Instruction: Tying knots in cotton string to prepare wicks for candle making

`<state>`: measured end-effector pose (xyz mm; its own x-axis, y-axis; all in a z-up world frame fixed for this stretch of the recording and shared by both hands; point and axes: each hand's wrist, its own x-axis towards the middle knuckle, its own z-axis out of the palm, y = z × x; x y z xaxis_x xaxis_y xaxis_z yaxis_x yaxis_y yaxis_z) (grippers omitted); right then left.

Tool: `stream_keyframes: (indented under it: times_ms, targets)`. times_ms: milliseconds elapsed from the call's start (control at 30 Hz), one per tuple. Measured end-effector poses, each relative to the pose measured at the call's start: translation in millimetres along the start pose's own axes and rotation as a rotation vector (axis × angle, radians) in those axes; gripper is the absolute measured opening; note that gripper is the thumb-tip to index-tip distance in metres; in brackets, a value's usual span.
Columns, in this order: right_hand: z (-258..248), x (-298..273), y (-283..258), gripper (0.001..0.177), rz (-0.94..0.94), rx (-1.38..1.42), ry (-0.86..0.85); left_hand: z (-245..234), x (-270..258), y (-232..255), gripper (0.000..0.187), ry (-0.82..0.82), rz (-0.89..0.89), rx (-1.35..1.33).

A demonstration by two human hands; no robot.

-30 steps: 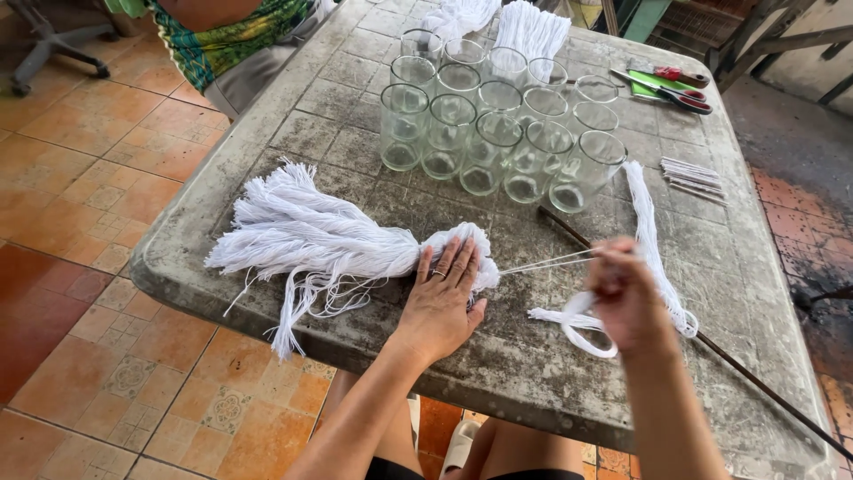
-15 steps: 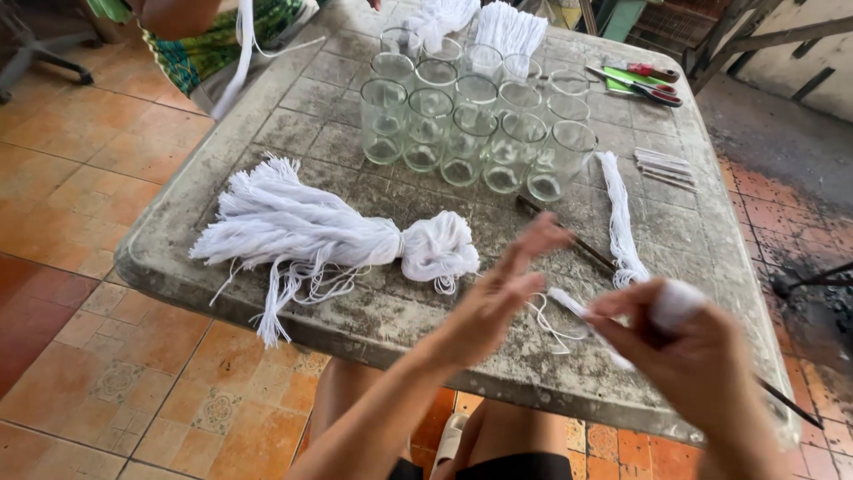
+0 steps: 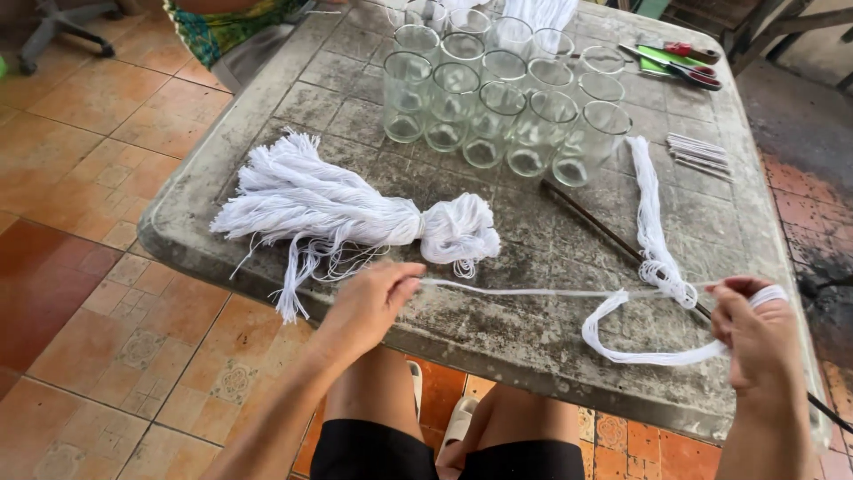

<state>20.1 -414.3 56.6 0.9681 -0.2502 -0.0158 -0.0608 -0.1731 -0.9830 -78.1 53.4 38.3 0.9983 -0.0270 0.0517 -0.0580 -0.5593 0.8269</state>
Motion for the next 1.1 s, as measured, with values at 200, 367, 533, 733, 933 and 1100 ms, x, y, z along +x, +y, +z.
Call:
stream_keyframes:
  times_ms: [200, 367, 533, 733, 933, 1100]
  targets:
    - [4, 13, 30, 0.015, 0.028, -0.070, -0.064, 1, -3, -22, 0.010, 0.272, 0.178, 0.248]
    - [14, 10, 19, 0.013, 0.033, -0.110, -0.050, 12, 7, -19, 0.007, 0.233, 0.108, 0.399]
    - [14, 1, 9, 0.015, 0.020, -0.218, 0.000, 24, 6, -20, 0.008, 0.077, -0.022, 0.484]
    - [-3, 18, 34, 0.021, -0.062, -0.185, 0.118, 32, 7, -64, 0.015, 0.165, 0.067, 0.682]
    - [-3, 7, 23, 0.022, 0.022, -0.248, 0.151, 22, -4, -51, 0.007, 0.096, 0.057, 0.612]
    - [-12, 18, 42, 0.019, -0.068, -0.353, 0.179, 22, -4, -53, 0.008, 0.103, 0.088, 0.625]
